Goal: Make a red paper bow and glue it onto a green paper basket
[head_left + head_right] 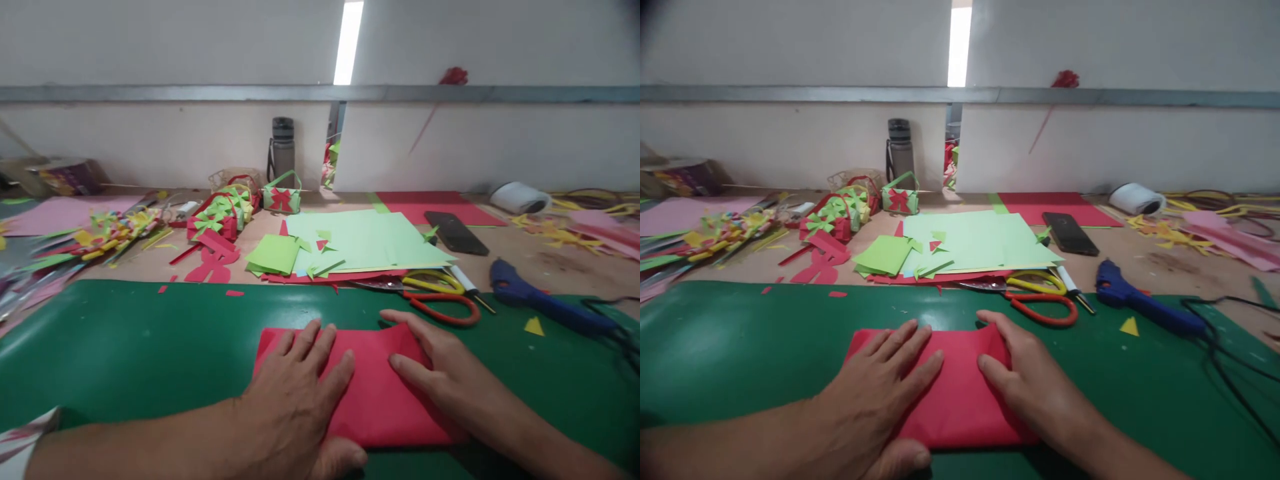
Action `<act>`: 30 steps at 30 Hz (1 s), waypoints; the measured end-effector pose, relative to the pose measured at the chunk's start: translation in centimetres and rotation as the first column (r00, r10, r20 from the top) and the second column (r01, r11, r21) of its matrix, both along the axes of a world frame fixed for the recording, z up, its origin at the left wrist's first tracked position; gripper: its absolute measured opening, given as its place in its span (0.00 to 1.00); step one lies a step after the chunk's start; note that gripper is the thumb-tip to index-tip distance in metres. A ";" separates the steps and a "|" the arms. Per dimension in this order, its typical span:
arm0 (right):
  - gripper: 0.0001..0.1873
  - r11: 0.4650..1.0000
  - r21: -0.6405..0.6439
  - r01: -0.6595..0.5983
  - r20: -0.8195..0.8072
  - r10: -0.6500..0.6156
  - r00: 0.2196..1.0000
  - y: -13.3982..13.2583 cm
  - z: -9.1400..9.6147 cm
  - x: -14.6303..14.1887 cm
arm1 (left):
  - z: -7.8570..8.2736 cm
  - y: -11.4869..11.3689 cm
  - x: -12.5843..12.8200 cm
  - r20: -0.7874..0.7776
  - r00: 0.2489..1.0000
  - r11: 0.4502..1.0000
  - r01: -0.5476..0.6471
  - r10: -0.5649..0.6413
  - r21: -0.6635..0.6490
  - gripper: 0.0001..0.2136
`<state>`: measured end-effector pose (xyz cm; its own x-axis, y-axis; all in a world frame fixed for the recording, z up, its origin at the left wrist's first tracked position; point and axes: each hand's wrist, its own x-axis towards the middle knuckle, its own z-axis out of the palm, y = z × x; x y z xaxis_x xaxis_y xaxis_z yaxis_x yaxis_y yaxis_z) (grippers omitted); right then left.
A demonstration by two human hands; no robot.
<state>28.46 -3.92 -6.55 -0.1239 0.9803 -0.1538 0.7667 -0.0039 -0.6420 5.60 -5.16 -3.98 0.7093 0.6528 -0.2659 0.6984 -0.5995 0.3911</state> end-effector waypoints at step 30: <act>0.30 0.997 -0.044 0.060 -0.027 -0.061 0.998 0.0 0.3 0.6 | -4.2 -0.1 -0.1 -0.083 0.994 0.978 0.084 -0.069 0.190 0.33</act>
